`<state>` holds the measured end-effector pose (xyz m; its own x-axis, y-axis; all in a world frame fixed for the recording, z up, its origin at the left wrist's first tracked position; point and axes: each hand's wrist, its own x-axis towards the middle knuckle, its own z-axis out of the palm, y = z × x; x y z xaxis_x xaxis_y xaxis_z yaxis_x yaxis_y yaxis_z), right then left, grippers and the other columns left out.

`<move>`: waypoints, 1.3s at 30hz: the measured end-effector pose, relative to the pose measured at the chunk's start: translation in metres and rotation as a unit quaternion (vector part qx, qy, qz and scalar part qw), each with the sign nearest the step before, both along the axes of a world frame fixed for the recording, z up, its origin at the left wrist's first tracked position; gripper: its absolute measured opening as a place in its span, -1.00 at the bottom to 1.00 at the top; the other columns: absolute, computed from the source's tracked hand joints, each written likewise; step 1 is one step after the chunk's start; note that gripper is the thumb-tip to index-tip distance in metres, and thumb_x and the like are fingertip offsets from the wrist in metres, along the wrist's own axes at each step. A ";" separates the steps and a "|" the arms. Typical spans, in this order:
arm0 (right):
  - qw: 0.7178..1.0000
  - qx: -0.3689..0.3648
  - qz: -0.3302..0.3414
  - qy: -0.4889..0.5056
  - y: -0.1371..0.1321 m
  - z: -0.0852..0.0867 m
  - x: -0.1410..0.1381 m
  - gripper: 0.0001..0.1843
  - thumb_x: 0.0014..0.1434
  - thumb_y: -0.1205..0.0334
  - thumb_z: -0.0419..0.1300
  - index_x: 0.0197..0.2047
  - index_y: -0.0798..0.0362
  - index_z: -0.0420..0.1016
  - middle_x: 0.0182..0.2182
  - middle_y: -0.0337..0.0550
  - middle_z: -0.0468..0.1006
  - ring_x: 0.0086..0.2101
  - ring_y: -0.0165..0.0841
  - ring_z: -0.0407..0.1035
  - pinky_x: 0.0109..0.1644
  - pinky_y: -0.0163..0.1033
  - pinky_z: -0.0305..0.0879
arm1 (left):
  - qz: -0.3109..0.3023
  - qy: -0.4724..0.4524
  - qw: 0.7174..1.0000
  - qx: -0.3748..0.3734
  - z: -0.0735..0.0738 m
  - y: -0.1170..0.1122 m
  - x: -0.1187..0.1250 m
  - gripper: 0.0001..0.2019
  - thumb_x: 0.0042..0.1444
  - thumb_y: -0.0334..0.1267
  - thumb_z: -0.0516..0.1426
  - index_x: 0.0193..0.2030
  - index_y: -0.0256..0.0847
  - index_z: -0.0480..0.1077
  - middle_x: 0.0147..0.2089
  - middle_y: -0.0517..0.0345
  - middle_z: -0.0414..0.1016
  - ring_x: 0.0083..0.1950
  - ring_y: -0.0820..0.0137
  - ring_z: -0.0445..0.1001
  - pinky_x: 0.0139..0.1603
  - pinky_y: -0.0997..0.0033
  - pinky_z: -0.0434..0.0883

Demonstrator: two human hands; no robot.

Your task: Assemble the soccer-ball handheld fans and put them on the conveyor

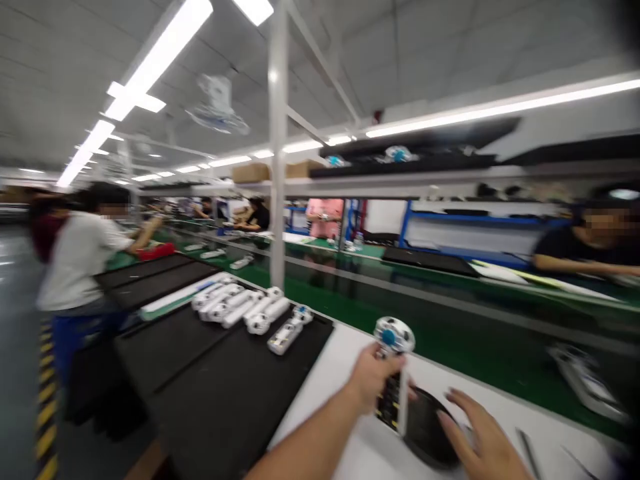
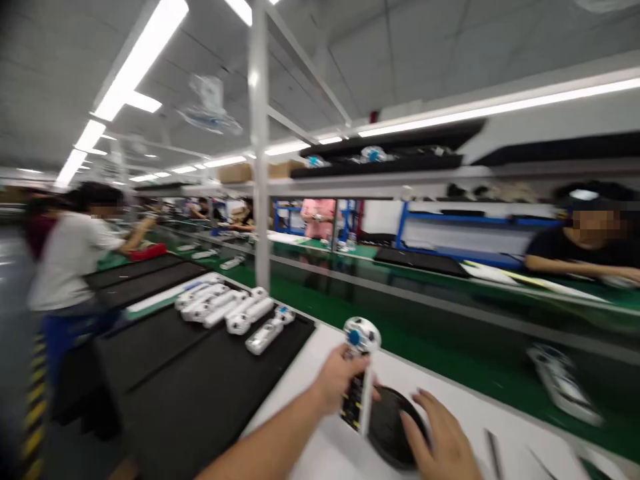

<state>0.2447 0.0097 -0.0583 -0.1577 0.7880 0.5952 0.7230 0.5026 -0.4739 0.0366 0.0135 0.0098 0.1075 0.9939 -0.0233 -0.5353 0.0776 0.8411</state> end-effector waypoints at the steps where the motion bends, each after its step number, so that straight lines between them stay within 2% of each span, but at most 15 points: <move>1: 1.000 -0.011 -0.004 -0.009 -0.004 -0.001 0.004 -0.55 0.36 0.02 -0.02 0.08 0.18 0.41 0.10 0.37 0.49 0.12 0.13 0.41 0.23 0.31 0.33 | -0.002 -0.004 1.000 0.002 -0.002 0.000 0.001 -0.73 0.32 -0.16 0.19 0.05 -0.26 0.42 -0.06 0.07 0.53 -0.20 0.37 0.55 -0.23 0.30 0.57; 2: 0.999 -0.026 -0.004 -0.022 -0.009 -0.003 0.007 -0.54 0.37 0.03 -0.02 0.12 0.19 0.41 0.15 0.34 0.45 0.18 0.07 0.36 0.30 0.24 0.27 | -0.002 -0.010 1.000 0.001 -0.006 0.001 0.000 -0.75 0.32 -0.17 0.18 0.03 -0.27 0.43 -0.10 0.09 0.53 -0.24 0.40 0.54 -0.27 0.34 0.56; 4: 0.996 -0.074 -0.004 -0.049 -0.020 -0.012 0.006 -0.47 0.31 0.03 0.14 0.26 0.11 0.36 0.26 0.22 0.37 0.24 0.06 0.28 0.31 0.23 0.27 | 0.006 -0.026 1.000 -0.003 -0.014 0.006 -0.007 -0.78 0.32 -0.18 0.18 -0.01 -0.28 0.43 -0.19 0.15 0.52 -0.34 0.46 0.50 -0.37 0.43 0.52; 6: 0.990 -0.123 -0.002 -0.067 -0.029 -0.021 0.000 -0.17 0.14 0.09 0.34 0.42 -0.04 0.17 0.41 0.12 0.13 0.31 0.14 0.15 0.31 0.30 0.24 | 0.028 -0.046 0.999 -0.010 -0.022 0.013 -0.017 -0.80 0.31 -0.20 0.18 -0.03 -0.26 0.41 -0.28 0.21 0.49 -0.41 0.48 0.48 -0.43 0.47 0.48; 8: 0.984 -0.159 -0.008 -0.073 -0.034 -0.026 -0.007 0.06 0.04 0.17 0.42 0.50 -0.13 -0.02 0.48 0.10 -0.09 0.35 0.24 0.02 0.31 0.39 0.18 | 0.048 -0.063 0.996 -0.027 -0.026 0.018 -0.025 -0.79 0.26 -0.20 0.20 -0.03 -0.20 0.39 -0.32 0.21 0.50 -0.38 0.43 0.51 -0.37 0.42 0.52; 12: 0.980 -0.188 -0.015 -0.061 -0.029 -0.025 -0.014 0.18 0.02 0.23 0.45 0.52 -0.12 -0.17 0.46 0.18 -0.06 0.33 0.27 0.04 0.31 0.42 0.17 | 0.080 -0.049 0.992 -0.087 -0.025 0.015 -0.028 -0.68 0.07 -0.33 0.28 -0.01 -0.20 0.42 -0.19 0.08 0.59 -0.26 0.26 0.61 -0.26 0.26 0.61; 15: 0.983 -0.174 -0.053 -0.025 -0.018 -0.022 -0.017 0.07 0.06 0.34 0.40 0.50 -0.01 -0.09 0.42 0.31 0.02 0.30 0.33 0.08 0.28 0.51 0.14 | 0.070 -0.017 0.993 -0.097 -0.018 0.008 -0.023 -0.55 0.07 -0.32 0.30 0.13 -0.19 0.38 -0.13 -0.02 0.61 -0.27 0.17 0.62 -0.29 0.18 0.62; 18: 0.986 -0.143 -0.079 0.032 -0.014 -0.018 -0.017 -0.16 0.14 0.39 0.26 0.44 0.05 0.08 0.36 0.30 0.14 0.27 0.31 0.12 0.27 0.53 0.09 | 0.023 0.027 0.996 -0.085 -0.013 0.000 -0.011 -0.53 0.12 -0.24 0.30 0.17 -0.13 0.35 -0.15 0.03 0.60 -0.37 0.30 0.56 -0.37 0.34 0.55; 21: 0.986 -0.106 -0.059 0.113 -0.022 -0.010 -0.014 -0.45 0.27 0.30 0.12 0.32 0.06 0.24 0.26 0.20 0.30 0.24 0.13 0.19 0.30 0.37 0.15 | -0.049 0.081 0.991 -0.091 -0.014 -0.008 0.006 -0.70 0.16 -0.15 0.28 -0.01 -0.16 0.40 -0.15 0.07 0.58 -0.36 0.38 0.53 -0.35 0.44 0.49; 24: 0.971 -0.108 -0.012 0.212 -0.034 -0.001 -0.009 -0.70 0.40 0.16 0.03 0.15 -0.02 0.35 0.06 0.06 0.45 0.08 -0.06 0.36 0.19 0.16 0.34 | -0.119 0.086 0.985 -0.091 -0.019 -0.014 0.023 -0.65 0.19 -0.13 0.23 0.07 -0.16 0.37 -0.09 0.03 0.58 -0.27 0.33 0.54 -0.26 0.38 0.49; 27: 0.939 -0.153 0.049 0.305 -0.038 0.005 -0.006 -0.68 0.47 0.06 -0.04 0.22 -0.11 0.27 -0.01 -0.05 0.50 -0.05 -0.20 0.46 0.03 -0.04 0.49 | -0.177 0.078 0.978 -0.077 -0.023 -0.015 0.032 -0.50 0.16 -0.16 0.20 0.25 -0.11 0.29 -0.04 0.02 0.58 -0.26 0.30 0.53 -0.20 0.31 0.48; 30: 0.904 -0.185 0.086 0.376 -0.038 0.011 -0.005 -0.49 0.47 -0.03 -0.04 0.40 -0.16 0.00 0.20 -0.03 0.40 0.09 -0.22 0.42 0.12 -0.08 0.47 | -0.218 0.108 0.966 -0.085 -0.025 -0.018 0.035 -0.51 0.19 -0.19 0.21 0.27 -0.10 0.33 -0.02 0.04 0.58 -0.22 0.29 0.55 -0.14 0.32 0.48; 32: 0.878 -0.207 0.075 0.425 -0.038 0.018 -0.004 -0.40 0.40 -0.08 0.12 0.39 -0.12 0.06 0.20 -0.05 0.41 0.09 -0.21 0.41 0.16 -0.12 0.42 | -0.243 0.133 0.956 -0.099 -0.024 -0.022 0.037 -0.54 0.22 -0.14 0.23 0.25 -0.10 0.36 -0.05 0.05 0.59 -0.20 0.27 0.57 -0.12 0.32 0.49; 35: 0.844 -0.233 0.047 0.482 -0.039 0.030 -0.001 -0.41 0.26 -0.10 0.30 0.24 -0.06 0.29 -0.09 -0.14 0.55 -0.15 -0.27 0.47 -0.05 -0.23 0.47 | -0.267 0.159 0.943 -0.122 -0.023 -0.029 0.042 -0.51 0.26 0.06 0.18 0.24 -0.09 0.35 -0.17 0.08 0.60 -0.30 0.31 0.55 -0.25 0.35 0.48; 39: 0.814 -0.266 0.040 0.515 -0.036 0.037 -0.001 -0.52 0.29 -0.14 0.25 0.13 -0.05 0.36 -0.25 -0.21 0.53 -0.33 -0.35 0.42 -0.31 -0.32 0.43 | -0.256 0.182 0.944 -0.100 -0.024 -0.034 0.047 -0.47 0.24 0.26 0.08 0.07 -0.15 0.43 -0.14 0.01 0.58 -0.39 0.38 0.46 -0.39 0.41 0.42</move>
<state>0.2441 -0.0266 -0.0212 0.1463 0.9890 0.0218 -0.2213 0.0542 -0.9737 0.0834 -0.0208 -0.0137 0.5207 0.7860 -0.3332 -0.0637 0.4250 0.9029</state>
